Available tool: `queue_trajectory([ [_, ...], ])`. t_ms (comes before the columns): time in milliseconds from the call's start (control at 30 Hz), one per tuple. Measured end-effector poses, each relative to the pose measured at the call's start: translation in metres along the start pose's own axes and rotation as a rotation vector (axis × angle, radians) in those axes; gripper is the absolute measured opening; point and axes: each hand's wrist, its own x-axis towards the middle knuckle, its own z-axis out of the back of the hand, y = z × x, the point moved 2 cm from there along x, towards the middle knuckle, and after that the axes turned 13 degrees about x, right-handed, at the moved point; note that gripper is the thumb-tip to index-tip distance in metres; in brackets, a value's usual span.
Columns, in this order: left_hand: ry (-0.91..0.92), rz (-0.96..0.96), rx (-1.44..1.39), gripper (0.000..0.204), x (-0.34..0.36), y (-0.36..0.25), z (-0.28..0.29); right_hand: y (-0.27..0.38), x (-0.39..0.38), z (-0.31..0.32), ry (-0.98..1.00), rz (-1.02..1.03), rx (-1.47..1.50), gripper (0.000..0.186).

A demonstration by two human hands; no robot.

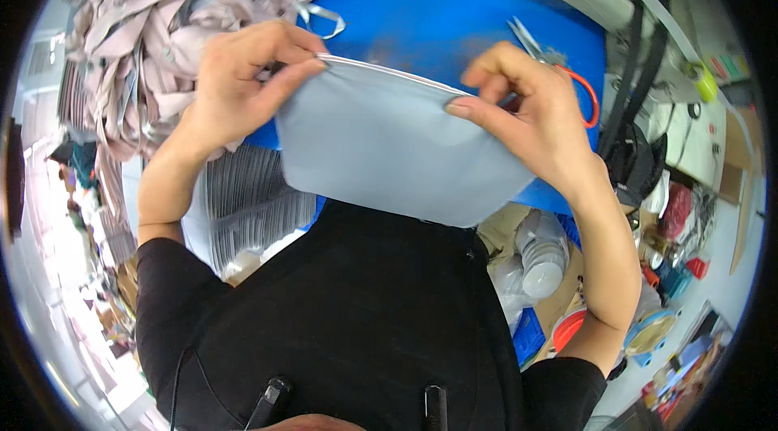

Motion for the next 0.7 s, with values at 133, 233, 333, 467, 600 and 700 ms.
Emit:
queue_trajectory([
  [133,0.034,0.017,0.027,0.013,0.048,-0.004,0.034,0.014,0.007,0.007,-0.012,0.105,0.081,0.013],
  [233,0.129,-0.039,0.007,0.017,0.096,0.005,0.042,0.016,0.008,0.012,-0.084,0.039,0.216,0.014],
  [333,0.207,-0.119,-0.030,0.021,0.145,0.017,0.033,0.004,0.012,0.013,-0.167,-0.051,0.411,0.018],
  [467,0.351,-0.010,-0.222,0.024,0.195,0.043,-0.004,-0.020,0.026,0.011,-0.278,-0.062,0.609,0.017],
  [600,0.516,0.161,-0.132,0.020,0.230,0.078,-0.044,-0.038,0.043,0.002,-0.365,-0.143,0.831,0.018],
  [700,0.414,-0.042,-0.448,0.031,0.247,0.095,-0.071,-0.048,0.058,0.003,-0.425,-0.170,0.884,0.020],
])
